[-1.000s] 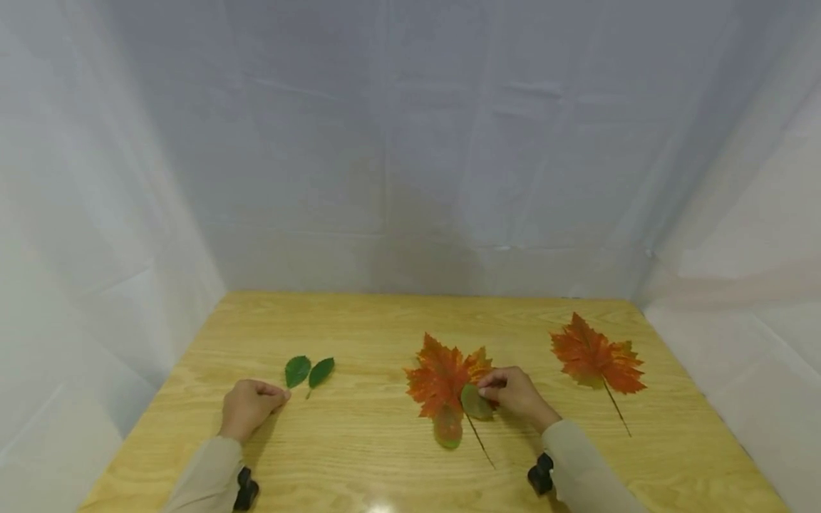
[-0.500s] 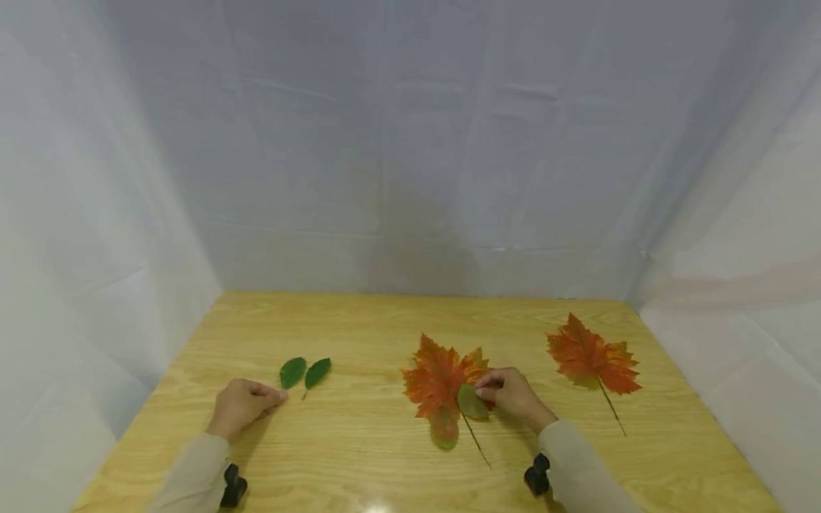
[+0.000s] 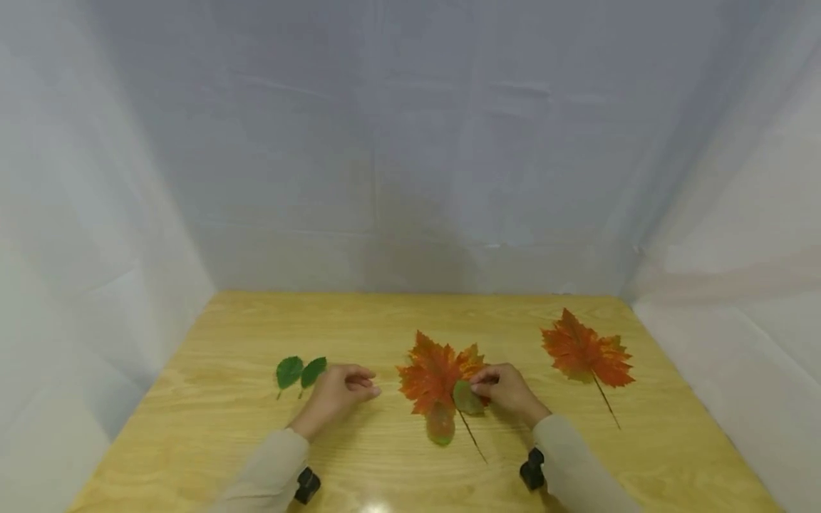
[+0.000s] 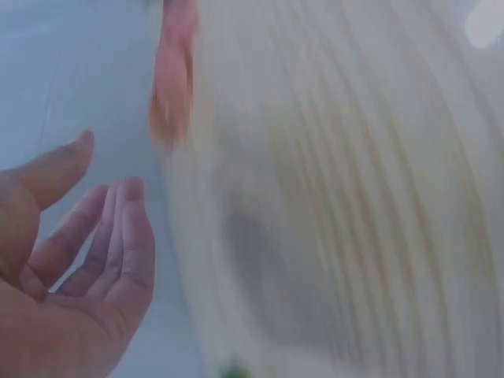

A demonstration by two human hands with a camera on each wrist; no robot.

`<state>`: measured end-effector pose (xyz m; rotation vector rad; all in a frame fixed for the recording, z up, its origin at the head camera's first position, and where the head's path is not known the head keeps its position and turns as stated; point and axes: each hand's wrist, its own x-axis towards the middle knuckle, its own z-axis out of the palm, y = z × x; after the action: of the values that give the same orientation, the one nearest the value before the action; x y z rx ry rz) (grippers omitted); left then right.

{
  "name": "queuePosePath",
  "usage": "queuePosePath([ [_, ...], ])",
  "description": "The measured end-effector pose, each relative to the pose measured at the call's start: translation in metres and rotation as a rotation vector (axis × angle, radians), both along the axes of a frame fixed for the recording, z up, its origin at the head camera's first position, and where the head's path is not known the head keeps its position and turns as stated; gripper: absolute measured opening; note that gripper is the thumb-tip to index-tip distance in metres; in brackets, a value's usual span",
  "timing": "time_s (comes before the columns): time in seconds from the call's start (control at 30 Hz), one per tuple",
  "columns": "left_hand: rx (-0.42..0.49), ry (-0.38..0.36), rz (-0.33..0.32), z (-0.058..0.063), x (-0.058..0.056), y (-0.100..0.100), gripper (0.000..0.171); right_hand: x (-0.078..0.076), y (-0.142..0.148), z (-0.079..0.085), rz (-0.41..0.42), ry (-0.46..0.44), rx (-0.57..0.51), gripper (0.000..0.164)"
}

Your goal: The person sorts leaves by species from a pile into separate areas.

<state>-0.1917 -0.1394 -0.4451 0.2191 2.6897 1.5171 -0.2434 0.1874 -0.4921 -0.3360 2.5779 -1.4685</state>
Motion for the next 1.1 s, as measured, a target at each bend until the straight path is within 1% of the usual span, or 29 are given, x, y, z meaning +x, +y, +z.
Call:
queuePosePath([
  [0.1,0.066,-0.017,-0.113,-0.007,-0.001,0.031,0.034,0.001,-0.002,0.000,-0.010,-0.002,-0.003,0.006],
  [0.13,0.080,-0.023,-0.142,-0.009,-0.002,0.040,0.034,0.001,-0.002,0.000,-0.008,0.001,-0.001,0.006],
  [0.23,0.088,-0.011,-0.191,-0.013,-0.003,0.061,0.032,0.001,-0.003,0.000,-0.002,0.005,-0.002,0.007],
  [0.3,0.082,0.007,-0.207,-0.016,-0.004,0.072,0.029,0.001,-0.004,0.000,-0.004,0.011,-0.002,0.008],
  [0.4,0.064,0.037,-0.217,-0.020,-0.005,0.083,0.023,0.001,-0.004,0.001,-0.017,0.001,0.001,0.007],
  [0.53,0.042,0.039,-0.202,-0.026,-0.006,0.090,0.017,0.001,-0.003,0.003,-0.020,-0.006,0.003,0.008],
  [0.73,0.011,0.076,-0.180,-0.032,-0.007,0.093,0.010,0.001,-0.002,0.004,-0.006,0.000,0.006,0.008],
  [0.83,0.002,0.094,-0.172,-0.033,-0.007,0.093,0.007,0.000,-0.001,0.004,0.006,0.004,0.003,0.008],
  [1.1,0.003,0.079,-0.161,-0.033,-0.006,0.094,0.006,0.000,-0.001,0.002,0.008,-0.005,-0.009,0.007],
])
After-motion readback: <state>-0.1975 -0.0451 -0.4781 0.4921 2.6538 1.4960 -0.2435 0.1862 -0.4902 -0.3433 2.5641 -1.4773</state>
